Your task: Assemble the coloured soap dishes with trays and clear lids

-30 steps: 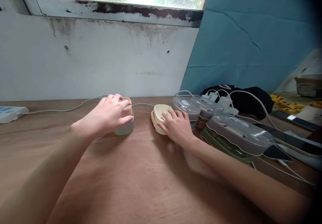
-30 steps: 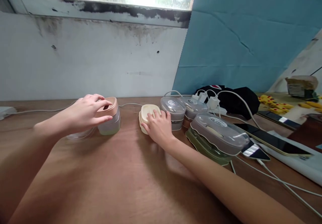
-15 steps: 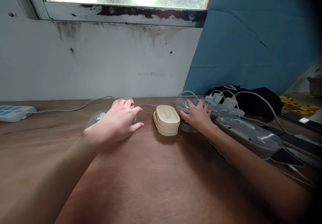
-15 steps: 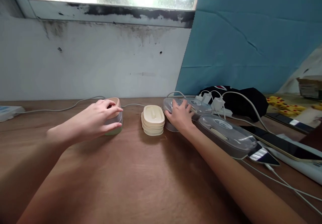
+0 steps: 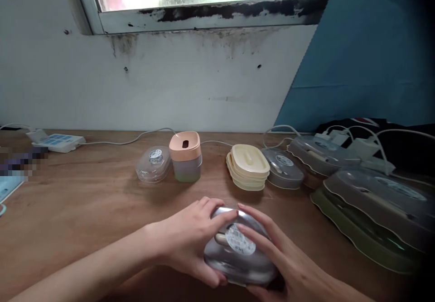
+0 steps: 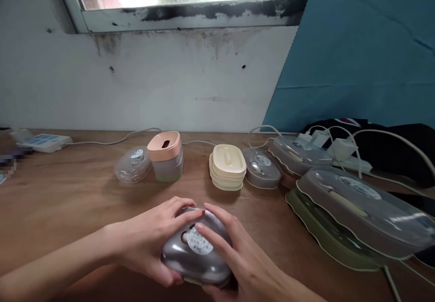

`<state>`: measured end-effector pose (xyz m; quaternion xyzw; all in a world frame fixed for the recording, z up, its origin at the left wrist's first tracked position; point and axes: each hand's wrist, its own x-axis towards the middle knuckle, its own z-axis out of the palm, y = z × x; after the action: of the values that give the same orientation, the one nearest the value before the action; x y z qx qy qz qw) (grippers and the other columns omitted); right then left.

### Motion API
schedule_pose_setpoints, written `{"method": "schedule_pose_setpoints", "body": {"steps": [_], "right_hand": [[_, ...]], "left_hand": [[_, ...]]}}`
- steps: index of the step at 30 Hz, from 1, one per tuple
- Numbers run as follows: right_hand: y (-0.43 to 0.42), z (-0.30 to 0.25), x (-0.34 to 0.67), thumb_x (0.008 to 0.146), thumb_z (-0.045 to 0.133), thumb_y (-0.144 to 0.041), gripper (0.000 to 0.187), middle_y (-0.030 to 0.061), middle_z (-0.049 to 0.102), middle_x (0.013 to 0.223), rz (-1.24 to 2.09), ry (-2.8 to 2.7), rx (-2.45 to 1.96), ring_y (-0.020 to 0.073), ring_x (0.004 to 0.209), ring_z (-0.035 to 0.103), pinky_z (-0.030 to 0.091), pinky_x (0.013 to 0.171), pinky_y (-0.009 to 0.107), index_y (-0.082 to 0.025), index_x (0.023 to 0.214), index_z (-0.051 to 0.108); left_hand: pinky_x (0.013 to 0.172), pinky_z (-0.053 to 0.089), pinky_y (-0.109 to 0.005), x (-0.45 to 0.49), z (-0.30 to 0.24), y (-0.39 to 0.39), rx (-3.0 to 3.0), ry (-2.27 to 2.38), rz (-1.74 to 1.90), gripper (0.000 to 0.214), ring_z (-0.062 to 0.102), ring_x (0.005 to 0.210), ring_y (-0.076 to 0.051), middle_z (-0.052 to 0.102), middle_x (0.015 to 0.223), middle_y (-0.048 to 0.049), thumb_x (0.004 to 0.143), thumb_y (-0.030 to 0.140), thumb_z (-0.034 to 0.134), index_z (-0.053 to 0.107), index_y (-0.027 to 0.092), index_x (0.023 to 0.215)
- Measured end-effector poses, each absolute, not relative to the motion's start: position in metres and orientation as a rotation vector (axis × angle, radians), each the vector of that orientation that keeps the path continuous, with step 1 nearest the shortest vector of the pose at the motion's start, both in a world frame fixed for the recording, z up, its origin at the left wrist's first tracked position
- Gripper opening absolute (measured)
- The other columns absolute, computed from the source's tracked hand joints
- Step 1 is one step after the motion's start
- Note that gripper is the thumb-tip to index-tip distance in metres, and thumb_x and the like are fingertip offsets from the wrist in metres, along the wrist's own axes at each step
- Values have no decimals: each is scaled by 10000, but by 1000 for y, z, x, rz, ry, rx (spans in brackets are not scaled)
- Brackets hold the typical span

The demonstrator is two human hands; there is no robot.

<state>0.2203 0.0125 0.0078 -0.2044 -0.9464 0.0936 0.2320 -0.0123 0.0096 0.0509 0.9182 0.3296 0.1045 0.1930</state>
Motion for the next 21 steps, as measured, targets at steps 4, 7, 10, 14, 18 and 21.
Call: {"method": "schedule_pose_setpoints", "body": {"steps": [4, 7, 10, 14, 18, 21], "right_hand": [[20, -8, 224, 664, 651, -254, 1072, 157, 112, 1479, 524, -2492, -804, 330, 1337, 212, 372, 1001, 479, -194, 1420, -106], [22, -8, 225, 668, 641, -247, 1120, 162, 197, 1460, 618, -2479, -874, 313, 1326, 255, 347, 1009, 495, -204, 1396, -210], [21, -4, 224, 687, 623, -227, 1007, 134, 200, 1456, 574, -2562, -856, 306, 1321, 263, 341, 1013, 485, -266, 1425, -60], [21, 1, 223, 732, 600, -249, 812, 113, 156, 1459, 491, -2662, -814, 307, 1308, 281, 369, 995, 464, -304, 1403, 146], [22, 1, 225, 746, 595, -272, 772, 117, 145, 1456, 475, -2694, -813, 309, 1306, 277, 378, 988, 466, -295, 1392, 174], [22, 1, 225, 752, 595, -286, 760, 117, 140, 1456, 478, -2705, -812, 307, 1309, 270, 381, 985, 467, -295, 1389, 180]], "left_hand": [[936, 417, -411, -25, 56, 8, 2436, 943, 404, 894, 414, 1161, -304, 384, 1279, -152, 584, 407, 745, 319, 218, 1348], [934, 426, -385, -45, 87, 13, 2323, 1062, 656, 772, 473, 1119, -261, 414, 1277, -105, 670, 392, 704, 329, 262, 1333], [876, 453, -418, -74, 109, 28, 2103, 1647, 1125, 660, 511, 1088, -274, 423, 1300, -89, 761, 501, 586, 317, 294, 1328], [947, 375, -416, -105, 98, 57, 1746, 2591, 703, 714, 421, 1191, -328, 399, 1305, -156, 779, 549, 484, 290, 192, 1367], [898, 386, -440, -110, 73, 72, 1709, 2618, 404, 716, 401, 1175, -408, 426, 1264, -196, 750, 522, 485, 334, 176, 1358], [847, 406, -445, -106, 69, 70, 1736, 2605, 265, 714, 411, 1148, -423, 456, 1224, -190, 742, 557, 457, 339, 202, 1350]]}}
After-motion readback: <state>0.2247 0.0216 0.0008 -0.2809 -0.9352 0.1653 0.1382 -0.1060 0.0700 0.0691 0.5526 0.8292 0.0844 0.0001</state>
